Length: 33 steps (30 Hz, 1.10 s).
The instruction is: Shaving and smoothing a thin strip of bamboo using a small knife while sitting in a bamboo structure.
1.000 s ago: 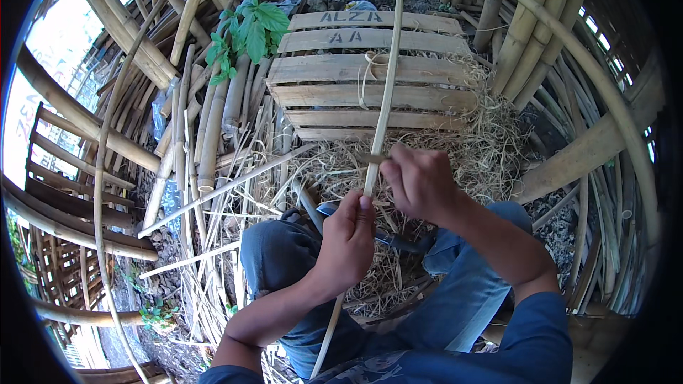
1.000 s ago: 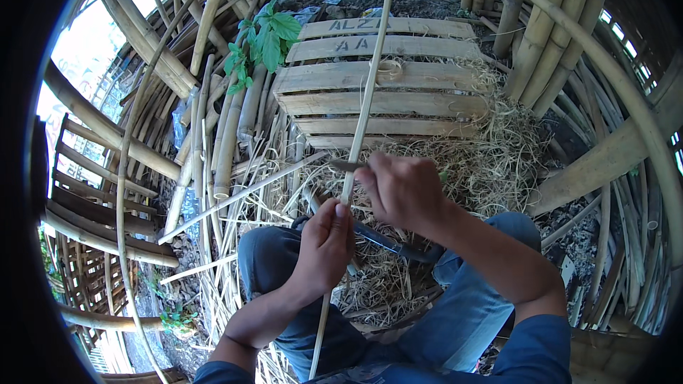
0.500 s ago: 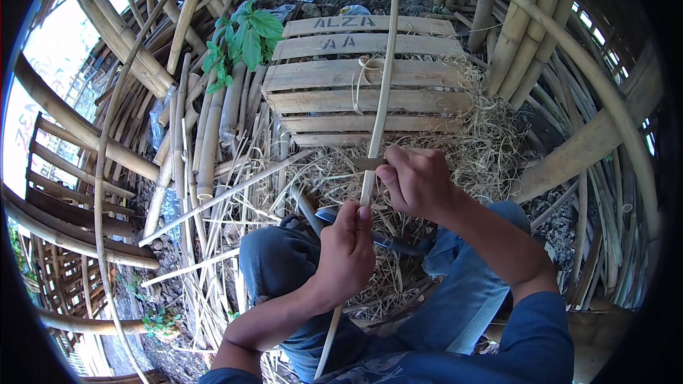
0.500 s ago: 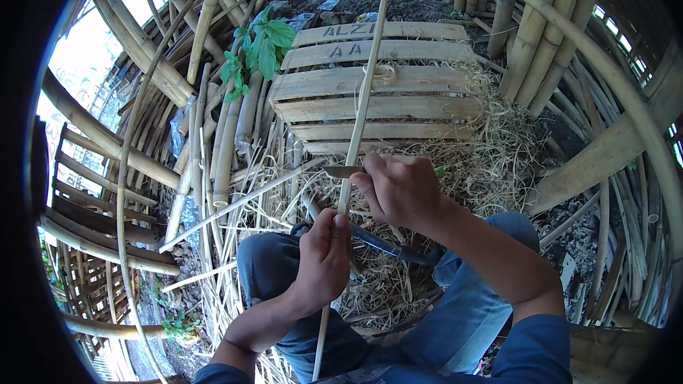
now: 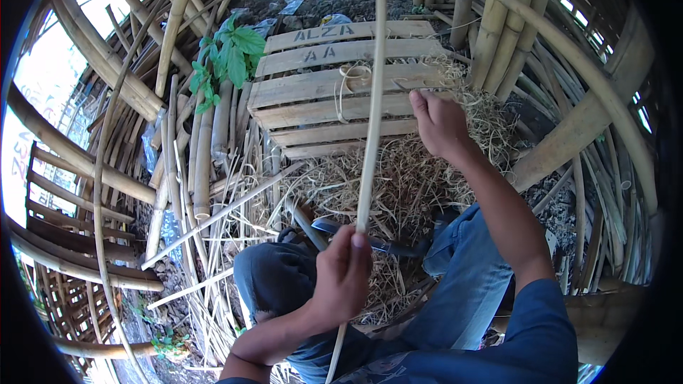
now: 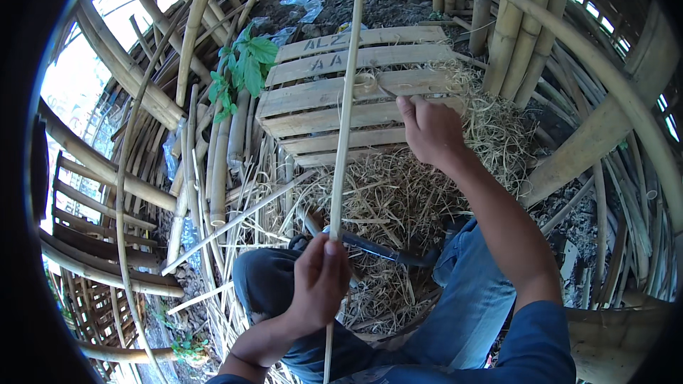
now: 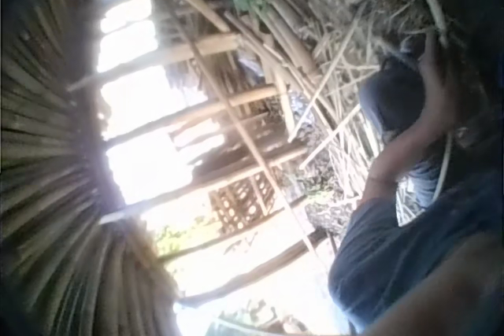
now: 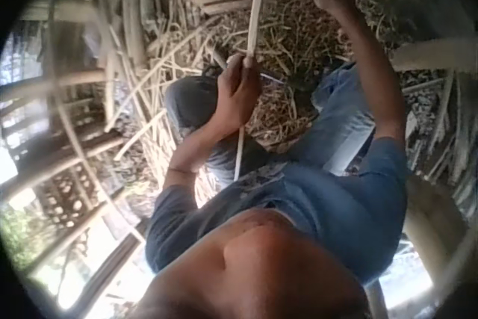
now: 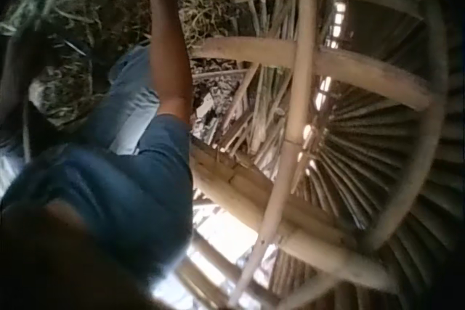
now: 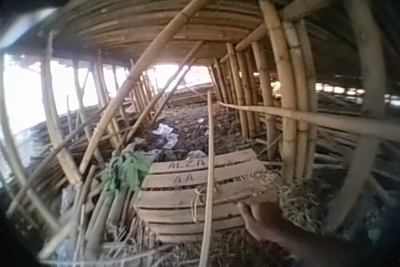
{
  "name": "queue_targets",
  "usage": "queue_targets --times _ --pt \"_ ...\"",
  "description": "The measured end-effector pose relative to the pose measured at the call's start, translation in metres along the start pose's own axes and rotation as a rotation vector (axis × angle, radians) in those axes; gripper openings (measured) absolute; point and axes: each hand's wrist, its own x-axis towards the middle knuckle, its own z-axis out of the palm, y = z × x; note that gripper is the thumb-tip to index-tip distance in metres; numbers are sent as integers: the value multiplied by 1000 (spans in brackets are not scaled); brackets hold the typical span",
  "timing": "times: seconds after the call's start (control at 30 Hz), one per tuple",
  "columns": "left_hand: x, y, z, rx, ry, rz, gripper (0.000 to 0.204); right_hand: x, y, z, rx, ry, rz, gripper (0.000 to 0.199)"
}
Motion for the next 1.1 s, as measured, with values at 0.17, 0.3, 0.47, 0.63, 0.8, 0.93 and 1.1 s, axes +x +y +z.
queue_targets --times 0.17,0.3,0.47,0.63,0.8,0.93,1.1 --pt "23 0 -20 -389 126 -244 25 3 -6 -24 1542 -443 624 53" --pt "32 6 -14 -377 95 -331 25 -2 -27 -26 1950 -486 628 53" --pt "48 0 -8 -250 134 -318 27 -27 -81 -21 2088 -334 458 59" --pt "53 5 -3 -375 -53 -281 22 -46 -98 -16 1870 -246 431 63" --pt "54 -10 -13 -511 -54 -125 25 -36 -83 -18 1250 -150 378 46" --pt "53 -7 -14 -325 -32 52 25 -24 -56 -25 985 -178 300 44" --pt "53 -8 -14 -312 -13 71 26 -26 -55 -17 1205 -289 310 43"
